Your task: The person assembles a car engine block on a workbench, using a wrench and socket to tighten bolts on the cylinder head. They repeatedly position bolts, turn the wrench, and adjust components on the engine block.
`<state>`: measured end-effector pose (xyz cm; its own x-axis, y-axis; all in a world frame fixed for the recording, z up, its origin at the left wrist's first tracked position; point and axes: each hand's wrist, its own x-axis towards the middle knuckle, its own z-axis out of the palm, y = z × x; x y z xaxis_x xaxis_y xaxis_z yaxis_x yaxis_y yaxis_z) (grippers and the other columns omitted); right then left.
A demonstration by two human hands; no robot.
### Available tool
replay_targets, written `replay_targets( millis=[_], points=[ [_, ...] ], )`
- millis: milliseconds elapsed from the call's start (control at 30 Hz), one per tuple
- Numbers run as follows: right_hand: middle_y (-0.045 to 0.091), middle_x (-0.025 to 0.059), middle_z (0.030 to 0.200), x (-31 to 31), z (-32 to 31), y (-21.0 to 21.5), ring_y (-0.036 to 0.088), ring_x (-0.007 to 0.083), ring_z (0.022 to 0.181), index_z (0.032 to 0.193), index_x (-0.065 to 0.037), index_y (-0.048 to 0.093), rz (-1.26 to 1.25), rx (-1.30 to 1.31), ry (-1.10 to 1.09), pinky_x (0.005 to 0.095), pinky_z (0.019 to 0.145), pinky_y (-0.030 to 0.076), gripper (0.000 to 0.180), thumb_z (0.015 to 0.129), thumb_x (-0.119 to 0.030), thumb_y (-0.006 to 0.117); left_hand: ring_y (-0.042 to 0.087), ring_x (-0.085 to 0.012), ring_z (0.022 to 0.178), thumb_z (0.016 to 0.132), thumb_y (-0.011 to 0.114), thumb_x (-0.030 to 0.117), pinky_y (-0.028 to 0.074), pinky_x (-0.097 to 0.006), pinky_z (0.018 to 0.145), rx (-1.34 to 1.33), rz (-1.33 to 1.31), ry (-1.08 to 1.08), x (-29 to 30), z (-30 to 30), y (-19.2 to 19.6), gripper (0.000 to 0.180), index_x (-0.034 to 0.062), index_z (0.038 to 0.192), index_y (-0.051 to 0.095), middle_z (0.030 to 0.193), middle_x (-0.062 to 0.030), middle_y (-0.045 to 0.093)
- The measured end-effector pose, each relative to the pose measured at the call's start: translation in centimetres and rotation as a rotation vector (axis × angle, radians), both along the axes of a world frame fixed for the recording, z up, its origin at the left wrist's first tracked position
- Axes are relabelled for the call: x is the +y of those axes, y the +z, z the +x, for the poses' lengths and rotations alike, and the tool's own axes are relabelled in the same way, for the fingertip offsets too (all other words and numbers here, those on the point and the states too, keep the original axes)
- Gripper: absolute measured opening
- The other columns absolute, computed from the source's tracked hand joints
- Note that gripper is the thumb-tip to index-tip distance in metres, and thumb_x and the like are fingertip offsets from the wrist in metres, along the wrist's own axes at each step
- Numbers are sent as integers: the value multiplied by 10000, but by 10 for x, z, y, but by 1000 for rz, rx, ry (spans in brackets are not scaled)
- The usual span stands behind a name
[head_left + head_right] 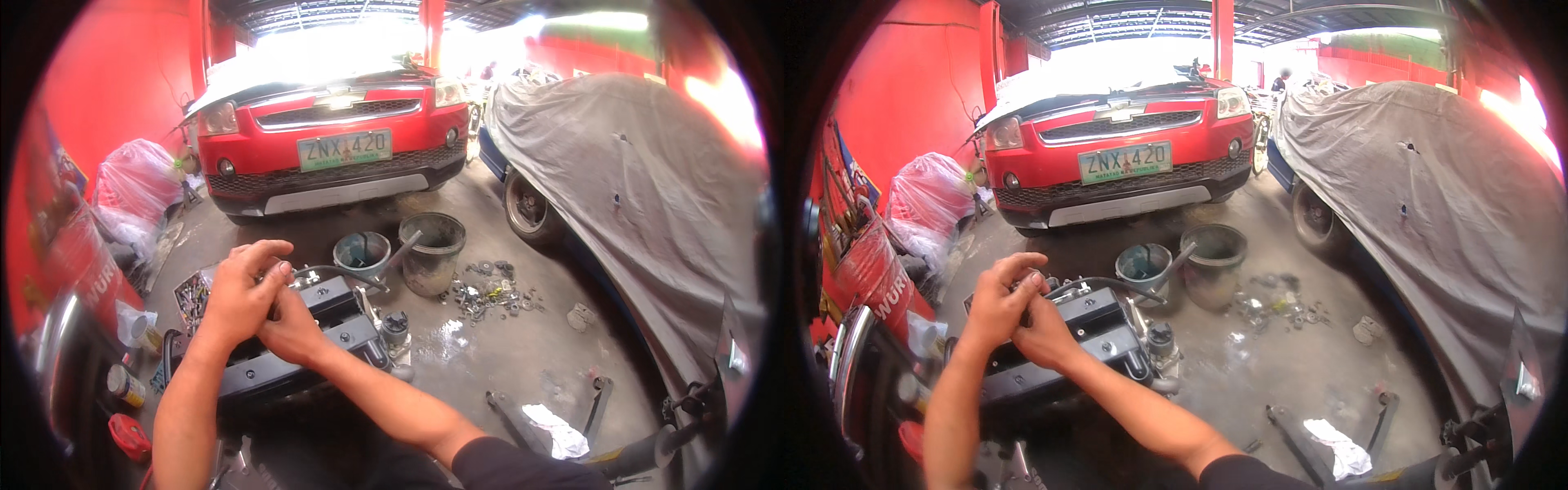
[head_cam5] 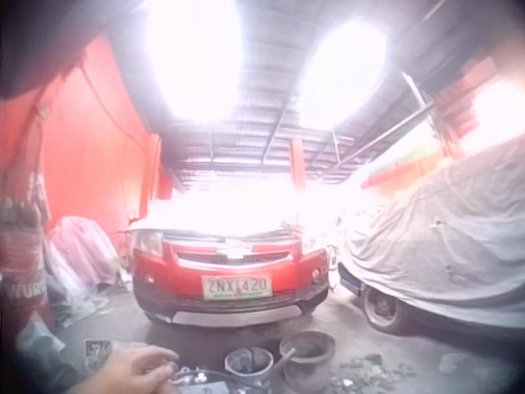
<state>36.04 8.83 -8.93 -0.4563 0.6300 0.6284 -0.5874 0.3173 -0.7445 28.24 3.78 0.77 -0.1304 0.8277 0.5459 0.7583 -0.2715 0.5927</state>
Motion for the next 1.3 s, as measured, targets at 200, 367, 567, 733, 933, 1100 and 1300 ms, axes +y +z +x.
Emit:
replay_targets(
  millis=[200, 367, 567, 733, 933, 1100, 1300],
  points=[
    [492, 46, 647, -9, -4, 2, 495, 138, 620, 811, -29, 500, -47, -99, -98, 369, 591, 409, 212, 933, -80, 664, 655, -348, 1172, 991, 577, 245, 448, -388, 1071, -140, 302, 180, -7, -4, -18, 442, -22, 1342, 611, 1263, -220, 677],
    [525, 117, 631, -18, -18, -3, 565, 214, 579, 830, -25, 491, 105, -88, -443, 387, 561, 443, 226, 934, -80, 684, 692, -367, 1071, 981, 648, 318, 512, -422, 972, -95, -37, 377, -14, -5, 1, 518, -73, 1316, 590, 1147, -275, 699],
    [683, 201, 811, -17, -28, -8, 681, 446, 798, 968, -19, 550, 381, -91, -592, 512, 644, 502, 161, 891, -78, 679, 726, -298, 937, 894, 697, 195, 519, -403, 924, 428, -614, -176, -15, 27, 82, 282, 1, 1095, 730, 946, -208, 747],
    [655, 176, 755, -8, -14, -8, 675, 370, 689, 931, -3, 565, 28, -27, -255, 430, 616, 500, 156, 897, -93, 688, 603, -370, 869, 892, 709, 242, 401, -472, 982, 721, -243, 83, -89, 64, 54, 218, 36, 825, 727, 768, -179, 663],
    [618, 167, 694, -20, -8, 10, 651, 376, 652, 906, -3, 536, -30, -262, -371, 445, 598, 476, 195, 909, -125, 689, 688, -294, 747, 1038, 547, 301, 505, -446, 798, 93, -329, 343, -48, -34, 45, 414, -50, 906, 723, 774, -222, 694],
    [625, 122, 702, -12, -11, 8, 657, 320, 701, 1092, -20, 650, 112, -220, -311, 442, 674, 514, 223, 906, -136, 688, 722, -253, 780, 1001, 618, 264, 535, -375, 746, -92, -325, 12, -6, -16, 48, 347, -62, 970, 732, 817, -182, 736],
    [612, 60, 691, 7, -44, -2, 632, 184, 702, 969, -45, 681, 106, -101, -210, 409, 693, 520, 131, 923, -168, 683, 592, -350, 831, 874, 741, 261, 472, -434, 884, 564, -230, -213, -57, 59, 65, 206, 59, 906, 769, 840, -150, 708]
  ],
)
